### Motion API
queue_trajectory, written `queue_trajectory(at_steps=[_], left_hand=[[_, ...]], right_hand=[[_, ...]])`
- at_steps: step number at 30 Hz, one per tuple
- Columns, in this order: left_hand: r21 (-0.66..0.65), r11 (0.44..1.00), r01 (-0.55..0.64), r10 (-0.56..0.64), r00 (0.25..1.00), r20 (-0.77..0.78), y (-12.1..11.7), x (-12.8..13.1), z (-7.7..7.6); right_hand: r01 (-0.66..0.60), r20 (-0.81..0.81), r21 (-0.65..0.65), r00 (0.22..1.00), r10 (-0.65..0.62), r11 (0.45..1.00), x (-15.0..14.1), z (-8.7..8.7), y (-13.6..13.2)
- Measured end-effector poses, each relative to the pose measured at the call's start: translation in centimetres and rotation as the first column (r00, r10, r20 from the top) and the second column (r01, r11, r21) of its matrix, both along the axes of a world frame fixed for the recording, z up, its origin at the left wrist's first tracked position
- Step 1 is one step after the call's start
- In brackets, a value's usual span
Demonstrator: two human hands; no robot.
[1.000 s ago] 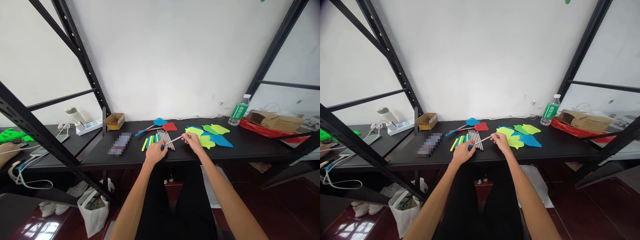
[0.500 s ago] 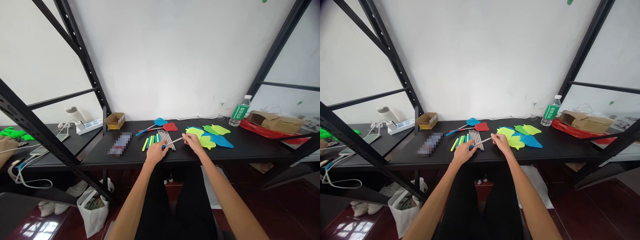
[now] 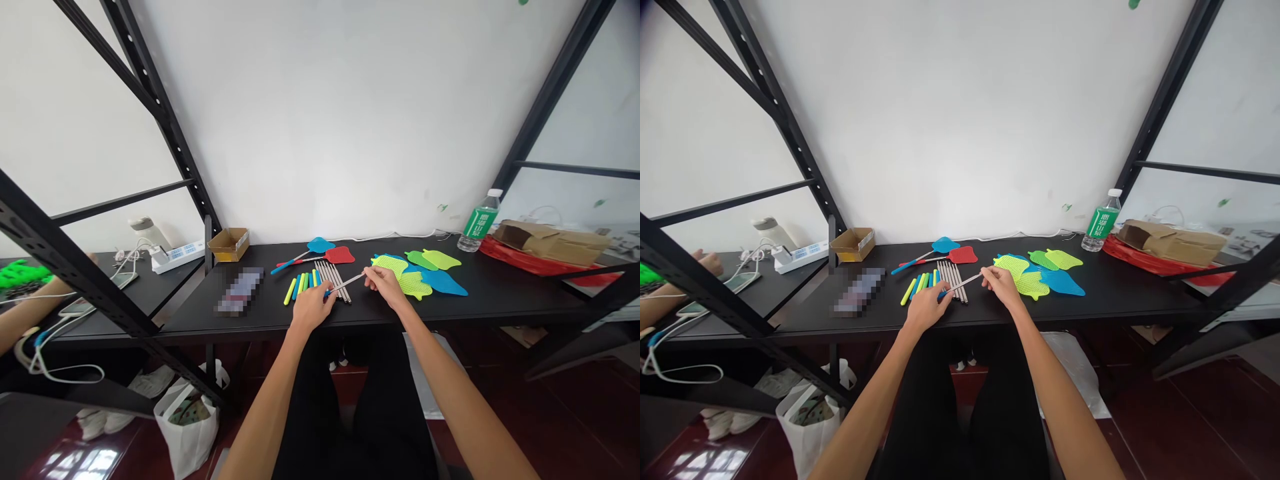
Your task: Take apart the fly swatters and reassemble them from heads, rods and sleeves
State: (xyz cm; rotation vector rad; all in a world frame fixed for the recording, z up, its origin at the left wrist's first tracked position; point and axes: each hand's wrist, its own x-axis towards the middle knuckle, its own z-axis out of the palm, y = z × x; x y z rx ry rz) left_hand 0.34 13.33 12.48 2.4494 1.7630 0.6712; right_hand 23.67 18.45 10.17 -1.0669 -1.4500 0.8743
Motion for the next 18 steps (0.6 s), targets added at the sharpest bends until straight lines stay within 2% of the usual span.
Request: queue_trajectory(at_steps=[6,14,18], left_hand=[[0.048,0.999,0.016,-0.017,1.000,0.019,0.15,-0.10,-0.30],[-0.006,1.000,-0.012,0.012,1.000,0.023,-0.13,0.06,0.19],[0.028,1.000,0.015,-0.015,0.999,0.032,0.11,-0.12,-0.23]], right_hand=[[-0.020,-0.013,0.007,1.000,0.021,1.000,0.23,-0.47,0.30],[-0.021,0.014,0.024,1.000,0.021,0.999,0.22,-0.51,0.36],[-0.016,0.046,0.025,0.999,0.015,1.000,0.19,-0.42,0.21]])
